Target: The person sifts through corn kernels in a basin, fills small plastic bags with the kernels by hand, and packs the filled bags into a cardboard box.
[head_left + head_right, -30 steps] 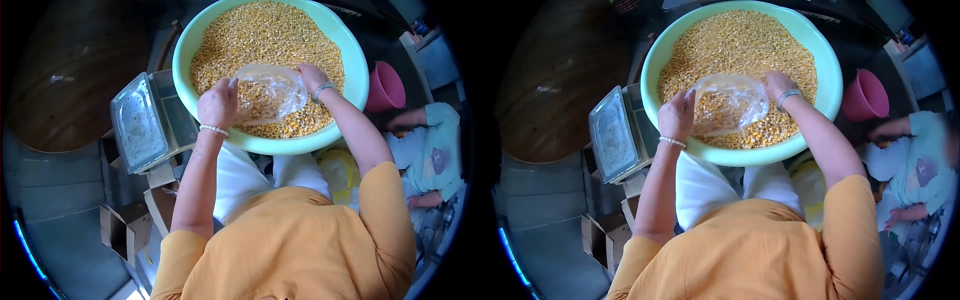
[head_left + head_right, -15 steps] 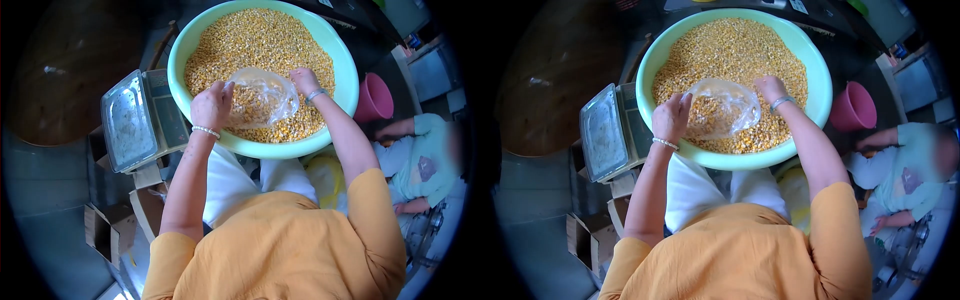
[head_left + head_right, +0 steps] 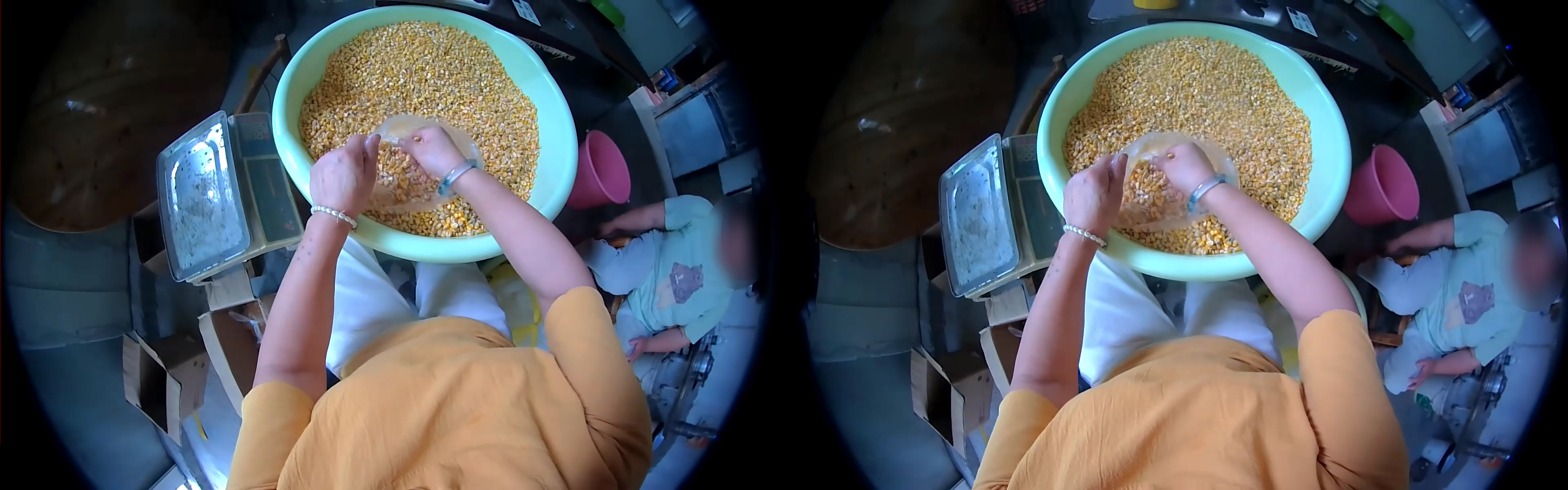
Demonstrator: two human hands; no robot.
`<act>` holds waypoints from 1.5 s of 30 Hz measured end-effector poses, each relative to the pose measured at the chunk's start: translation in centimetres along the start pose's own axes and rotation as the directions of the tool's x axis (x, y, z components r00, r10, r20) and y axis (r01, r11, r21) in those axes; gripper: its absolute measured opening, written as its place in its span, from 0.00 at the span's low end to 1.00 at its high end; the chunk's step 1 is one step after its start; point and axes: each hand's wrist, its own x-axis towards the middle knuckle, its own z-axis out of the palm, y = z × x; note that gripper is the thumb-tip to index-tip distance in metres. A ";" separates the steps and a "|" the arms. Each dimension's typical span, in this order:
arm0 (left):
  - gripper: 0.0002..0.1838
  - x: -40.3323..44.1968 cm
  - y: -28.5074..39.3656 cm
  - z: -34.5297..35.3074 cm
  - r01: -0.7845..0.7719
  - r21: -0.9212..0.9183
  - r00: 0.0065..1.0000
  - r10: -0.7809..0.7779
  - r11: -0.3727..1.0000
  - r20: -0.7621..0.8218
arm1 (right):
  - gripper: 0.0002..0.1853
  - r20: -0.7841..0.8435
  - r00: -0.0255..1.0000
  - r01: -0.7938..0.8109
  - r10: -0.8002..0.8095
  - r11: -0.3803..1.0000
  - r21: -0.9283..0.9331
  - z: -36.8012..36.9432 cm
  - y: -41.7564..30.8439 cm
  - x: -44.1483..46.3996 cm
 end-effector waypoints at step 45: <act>0.05 -0.3 -1.1 0.7 0.052 -0.368 0.994 -0.083 0.928 -0.069 | 0.16 -0.194 0.978 -0.061 -0.082 0.771 -0.634 -8.7 7.3 1.3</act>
